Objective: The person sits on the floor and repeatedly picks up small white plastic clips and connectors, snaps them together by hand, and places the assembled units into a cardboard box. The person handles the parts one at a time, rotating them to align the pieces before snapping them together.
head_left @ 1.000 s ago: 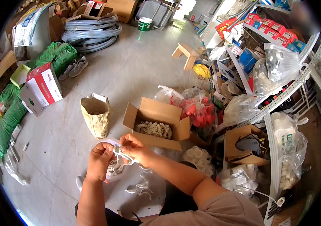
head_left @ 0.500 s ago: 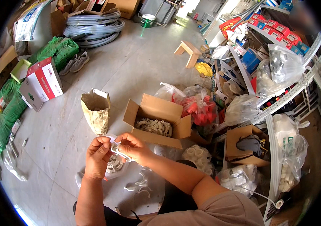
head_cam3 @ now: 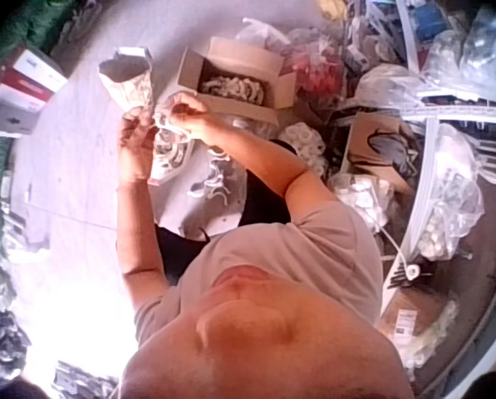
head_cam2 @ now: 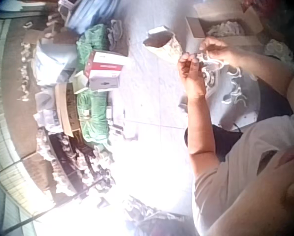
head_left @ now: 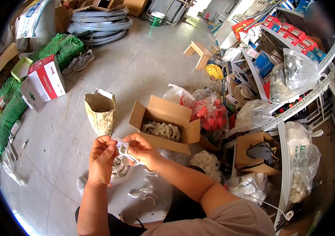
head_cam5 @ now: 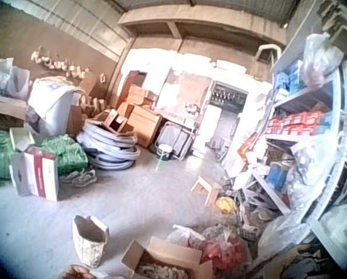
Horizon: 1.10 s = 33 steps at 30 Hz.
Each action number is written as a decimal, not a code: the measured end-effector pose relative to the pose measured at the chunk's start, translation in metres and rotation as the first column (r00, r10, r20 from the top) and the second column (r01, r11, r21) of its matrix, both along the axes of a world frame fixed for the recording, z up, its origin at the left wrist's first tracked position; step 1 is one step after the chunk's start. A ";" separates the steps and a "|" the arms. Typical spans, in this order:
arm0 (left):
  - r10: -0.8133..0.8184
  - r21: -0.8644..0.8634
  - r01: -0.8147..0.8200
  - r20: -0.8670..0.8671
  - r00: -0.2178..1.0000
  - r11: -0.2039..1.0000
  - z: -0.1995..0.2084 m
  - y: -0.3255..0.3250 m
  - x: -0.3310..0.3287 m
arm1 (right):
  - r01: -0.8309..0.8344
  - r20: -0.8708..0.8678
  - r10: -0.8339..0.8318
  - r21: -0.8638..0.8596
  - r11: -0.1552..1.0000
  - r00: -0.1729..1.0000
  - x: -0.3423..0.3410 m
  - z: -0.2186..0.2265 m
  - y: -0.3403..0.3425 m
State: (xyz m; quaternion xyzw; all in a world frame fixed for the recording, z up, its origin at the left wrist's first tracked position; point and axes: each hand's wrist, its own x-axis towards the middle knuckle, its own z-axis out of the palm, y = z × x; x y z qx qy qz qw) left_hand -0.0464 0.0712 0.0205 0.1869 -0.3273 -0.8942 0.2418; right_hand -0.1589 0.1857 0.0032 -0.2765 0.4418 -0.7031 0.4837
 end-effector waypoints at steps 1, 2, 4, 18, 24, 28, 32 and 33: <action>-0.018 -0.063 0.020 0.043 0.999 0.998 -0.003 0.000 0.000 | 0.006 0.000 -0.006 0.008 1.000 1.000 0.000 0.001 0.000; -0.033 -0.125 0.044 0.087 0.996 0.991 -0.008 -0.001 0.000 | -0.002 -0.012 0.002 -0.001 1.000 1.000 0.000 0.000 0.000; -0.060 -0.182 0.082 0.121 0.991 0.980 -0.014 -0.002 0.001 | -0.019 -0.037 0.018 -0.021 1.000 0.999 -0.001 -0.002 -0.001; -0.066 -0.355 0.062 0.001 0.998 0.933 -0.026 -0.002 0.009 | -0.015 0.040 0.014 0.014 1.000 0.999 0.000 -0.003 0.004; -0.133 -0.214 0.128 -0.010 0.991 0.968 -0.017 -0.004 0.010 | -0.024 0.224 0.064 -0.179 0.984 0.972 -0.007 -0.009 0.004; -0.145 -0.295 0.156 0.061 0.988 0.943 -0.020 -0.011 0.012 | -0.008 0.268 0.071 -0.229 0.973 0.961 -0.013 -0.007 0.001; -0.162 -0.300 0.188 0.110 0.981 0.935 -0.022 -0.011 0.010 | 0.001 0.415 0.132 -0.304 0.953 0.900 -0.027 -0.009 0.002; -0.163 -0.297 0.192 0.121 0.979 0.935 -0.020 -0.010 0.008 | 0.033 0.473 0.114 -0.293 0.956 0.874 -0.029 -0.010 0.003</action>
